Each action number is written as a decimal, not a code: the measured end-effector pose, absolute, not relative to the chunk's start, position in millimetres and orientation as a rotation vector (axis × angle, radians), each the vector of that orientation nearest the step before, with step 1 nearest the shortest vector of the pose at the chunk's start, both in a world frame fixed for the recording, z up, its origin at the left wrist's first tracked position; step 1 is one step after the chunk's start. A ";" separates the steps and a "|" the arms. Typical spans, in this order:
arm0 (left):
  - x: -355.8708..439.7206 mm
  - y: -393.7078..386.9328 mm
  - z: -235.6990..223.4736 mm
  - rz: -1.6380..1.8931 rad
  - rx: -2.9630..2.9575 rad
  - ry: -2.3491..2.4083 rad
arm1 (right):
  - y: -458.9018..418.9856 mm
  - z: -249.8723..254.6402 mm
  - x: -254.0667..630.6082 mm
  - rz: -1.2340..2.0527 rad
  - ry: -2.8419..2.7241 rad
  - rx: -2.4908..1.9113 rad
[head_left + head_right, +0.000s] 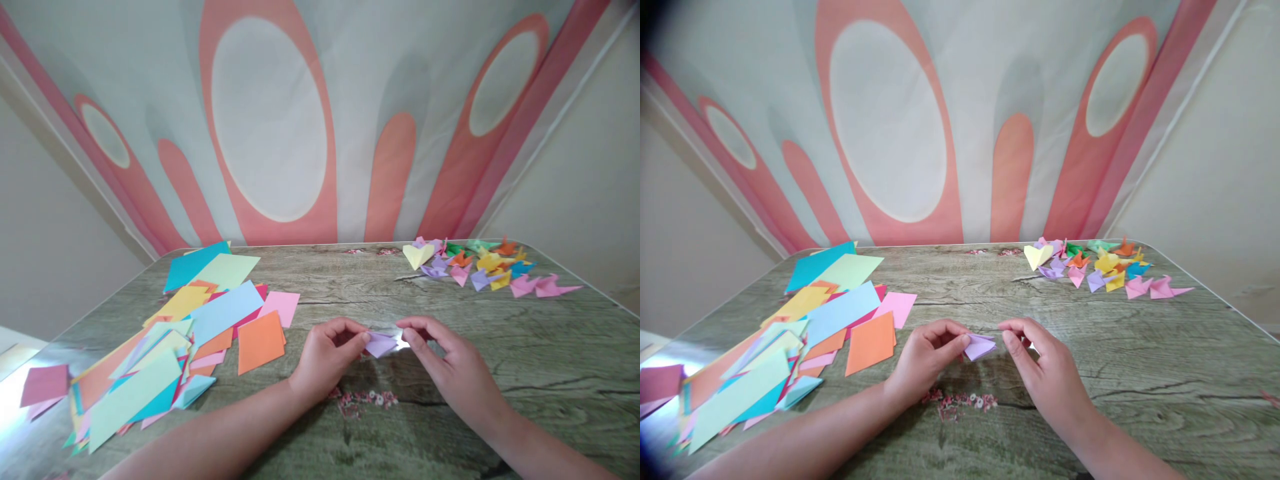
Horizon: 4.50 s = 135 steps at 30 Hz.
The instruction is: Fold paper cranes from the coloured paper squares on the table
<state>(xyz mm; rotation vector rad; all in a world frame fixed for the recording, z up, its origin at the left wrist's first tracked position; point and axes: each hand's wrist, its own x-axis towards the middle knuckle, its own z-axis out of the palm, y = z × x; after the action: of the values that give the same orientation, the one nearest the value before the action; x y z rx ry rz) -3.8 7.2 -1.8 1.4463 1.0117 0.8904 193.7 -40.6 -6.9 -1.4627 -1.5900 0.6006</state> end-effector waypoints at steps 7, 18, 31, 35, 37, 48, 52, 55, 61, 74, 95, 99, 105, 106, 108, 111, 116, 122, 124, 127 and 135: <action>0.6 8.3 3.9 0.864 1.257 0.930 | -40.9 -4.4 190.5 0.686 -1.674 -1.329; -3.5 4.1 -1.4 0.796 1.653 1.073 | -42.7 -1.2 191.2 0.725 -1.717 -1.374; -5.3 -0.3 4.4 0.753 2.078 0.939 | -45.8 -11.6 182.8 0.484 -1.911 -1.317; -9.3 1.6 3.9 0.735 2.176 0.892 | -45.0 -12.9 183.7 0.443 -1.932 -1.314; -11.0 1.9 3.7 0.718 2.252 0.872 | -43.8 -13.9 184.2 0.428 -1.949 -1.311; -10.8 2.8 2.0 0.656 2.415 0.931 | -42.2 -15.6 184.0 0.347 -2.006 -1.277; -10.8 4.4 -0.4 0.638 2.556 0.877 | -41.4 -18.0 184.8 0.327 -2.021 -1.267; -12.0 7.7 -2.1 0.687 2.501 0.893 | -40.0 -18.0 188.9 0.340 -1.972 -1.249; -14.8 17.8 4.4 0.799 2.081 1.097 | -40.4 -10.2 195.8 0.323 -1.792 -1.247; -6.5 21.7 -12.2 0.750 1.351 1.010 | -41.9 -18.3 183.8 0.453 -1.915 -1.184; 2.7 7.6 -7.3 0.793 1.271 0.917 | -37.8 -11.6 184.2 1.201 -1.558 -1.347; 3.0 7.0 -6.8 0.771 1.247 0.893 | -33.7 -19.3 185.8 1.368 -1.443 -1.230; 3.0 7.3 -7.3 0.764 1.210 0.862 | -35.3 -15.8 185.0 1.415 -1.406 -1.202; 3.0 7.4 -7.4 0.761 1.215 0.860 | -35.6 -13.4 184.7 1.408 -1.420 -1.199; 2.9 7.3 -7.8 0.742 1.233 0.857 | -36.1 -9.3 184.4 1.403 -1.442 -1.192; 2.2 7.2 -8.8 0.701 1.265 0.857 | -36.5 -7.0 184.5 1.389 -1.425 -1.196; 1.1 6.7 -10.3 0.674 1.302 0.850 | -37.3 -11.2 185.1 1.389 -1.382 -1.201; 1.2 6.7 -9.9 0.685 1.319 0.858 | -37.2 -12.4 183.8 1.335 -1.423 -1.245; 1.2 6.9 -9.7 0.687 1.327 0.859 | -37.8 -10.8 183.6 1.332 -1.425 -1.251; 1.2 6.4 -9.6 0.691 1.331 0.861 | -38.7 -8.5 184.1 1.333 -1.427 -1.256; 0.3 6.0 -12.7 0.645 1.328 0.845 | -36.4 -11.4 184.6 1.381 -1.439 -1.267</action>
<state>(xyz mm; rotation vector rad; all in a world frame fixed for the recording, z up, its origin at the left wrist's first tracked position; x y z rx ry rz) 0.3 6.0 -12.7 1.3278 0.8449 0.6453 184.6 -36.4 -11.4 -1.2675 -1.4393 1.3806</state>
